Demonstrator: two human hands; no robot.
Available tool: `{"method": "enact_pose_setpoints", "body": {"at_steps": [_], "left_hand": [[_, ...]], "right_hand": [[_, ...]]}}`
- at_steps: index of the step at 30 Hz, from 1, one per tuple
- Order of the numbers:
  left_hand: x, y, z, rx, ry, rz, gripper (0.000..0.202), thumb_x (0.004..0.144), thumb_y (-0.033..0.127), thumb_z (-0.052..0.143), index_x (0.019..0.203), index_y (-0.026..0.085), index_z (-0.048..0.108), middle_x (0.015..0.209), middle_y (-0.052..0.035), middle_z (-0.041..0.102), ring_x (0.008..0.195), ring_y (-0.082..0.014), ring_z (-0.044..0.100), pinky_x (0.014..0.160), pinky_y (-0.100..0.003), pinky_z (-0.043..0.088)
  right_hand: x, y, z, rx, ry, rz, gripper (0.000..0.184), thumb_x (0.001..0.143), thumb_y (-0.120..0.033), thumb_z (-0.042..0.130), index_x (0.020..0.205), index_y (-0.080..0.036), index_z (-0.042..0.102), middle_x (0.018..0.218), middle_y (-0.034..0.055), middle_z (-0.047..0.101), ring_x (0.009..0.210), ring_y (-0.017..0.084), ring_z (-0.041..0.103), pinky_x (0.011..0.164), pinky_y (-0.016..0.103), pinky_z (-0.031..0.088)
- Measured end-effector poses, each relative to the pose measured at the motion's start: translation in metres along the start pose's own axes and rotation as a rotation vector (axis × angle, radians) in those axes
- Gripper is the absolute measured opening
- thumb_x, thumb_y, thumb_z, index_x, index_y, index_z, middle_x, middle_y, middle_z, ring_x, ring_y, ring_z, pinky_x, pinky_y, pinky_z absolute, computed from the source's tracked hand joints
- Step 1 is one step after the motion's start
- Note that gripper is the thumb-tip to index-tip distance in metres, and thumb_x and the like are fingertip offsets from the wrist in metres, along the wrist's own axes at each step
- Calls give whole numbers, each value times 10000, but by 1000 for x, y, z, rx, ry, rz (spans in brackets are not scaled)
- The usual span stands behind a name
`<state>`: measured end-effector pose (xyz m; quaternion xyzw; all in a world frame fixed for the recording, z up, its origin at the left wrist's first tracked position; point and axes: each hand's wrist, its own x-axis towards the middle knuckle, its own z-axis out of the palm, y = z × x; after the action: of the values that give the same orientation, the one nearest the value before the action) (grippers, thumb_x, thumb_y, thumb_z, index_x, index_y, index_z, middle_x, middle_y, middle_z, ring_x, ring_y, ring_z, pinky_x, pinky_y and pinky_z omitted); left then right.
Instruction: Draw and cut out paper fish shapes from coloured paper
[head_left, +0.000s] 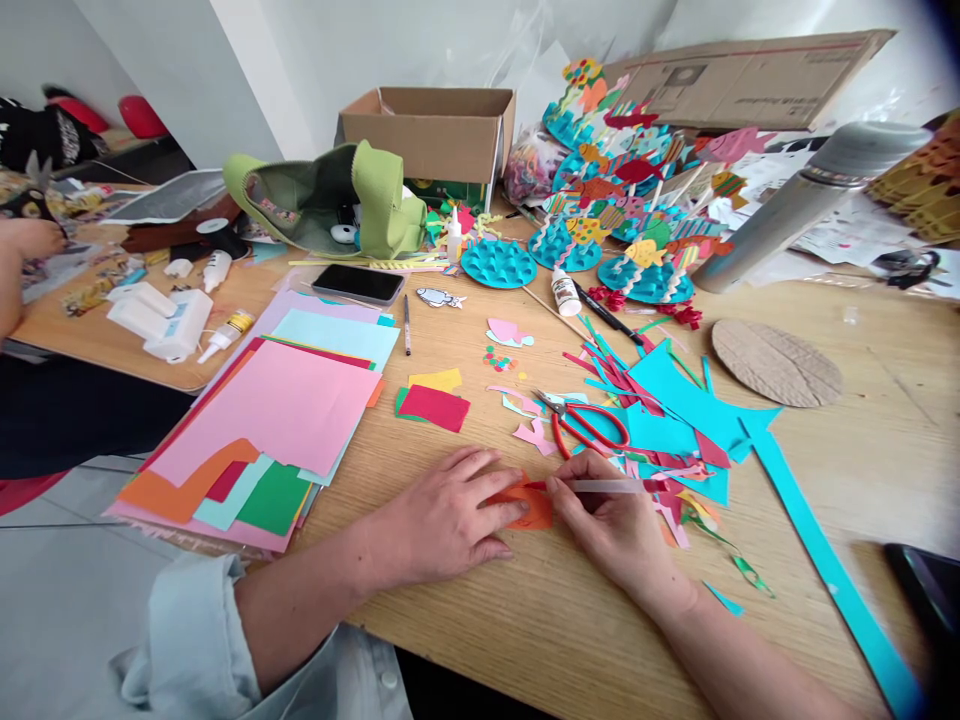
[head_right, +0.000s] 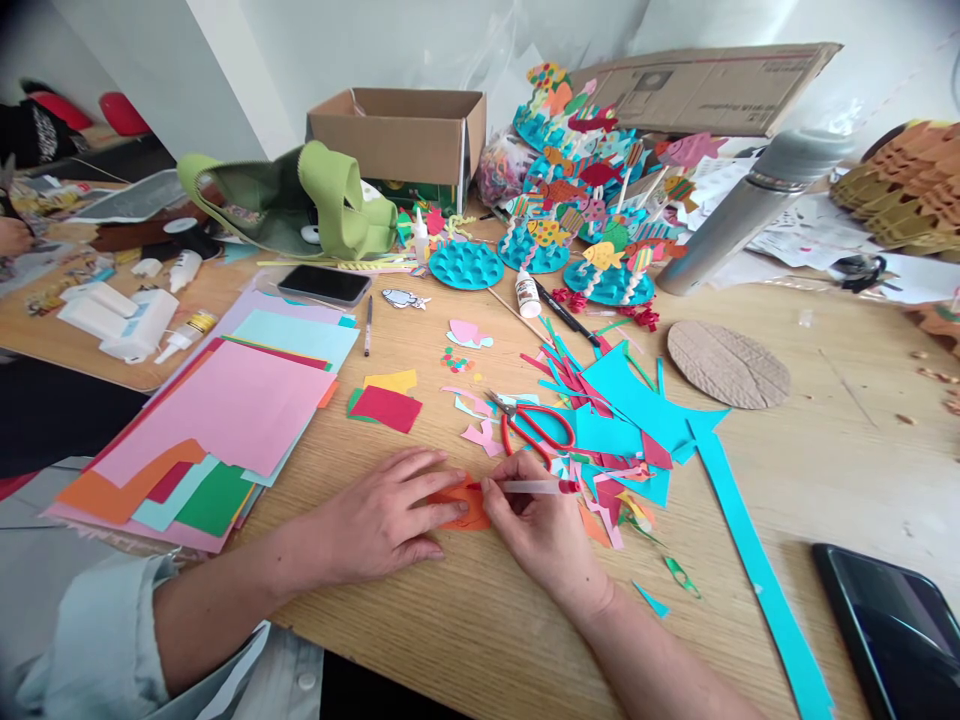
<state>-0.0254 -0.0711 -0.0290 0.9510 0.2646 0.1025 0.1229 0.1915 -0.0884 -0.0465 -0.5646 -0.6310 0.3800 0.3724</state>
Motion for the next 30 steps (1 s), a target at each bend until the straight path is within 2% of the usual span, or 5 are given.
{"method": "enact_pose_setpoints", "body": {"at_steps": [30], "left_hand": [[-1,0,1,18,0,-1,424,892,415,543,1264,212,554,1375,-55,511,1292,-275,390,1102,-452,325]], "right_hand": [[2,-3,0,-16,2,-4,157,860,-308,571,749,-208,524,610,-13,540,506,131,490,434,234,361]]}}
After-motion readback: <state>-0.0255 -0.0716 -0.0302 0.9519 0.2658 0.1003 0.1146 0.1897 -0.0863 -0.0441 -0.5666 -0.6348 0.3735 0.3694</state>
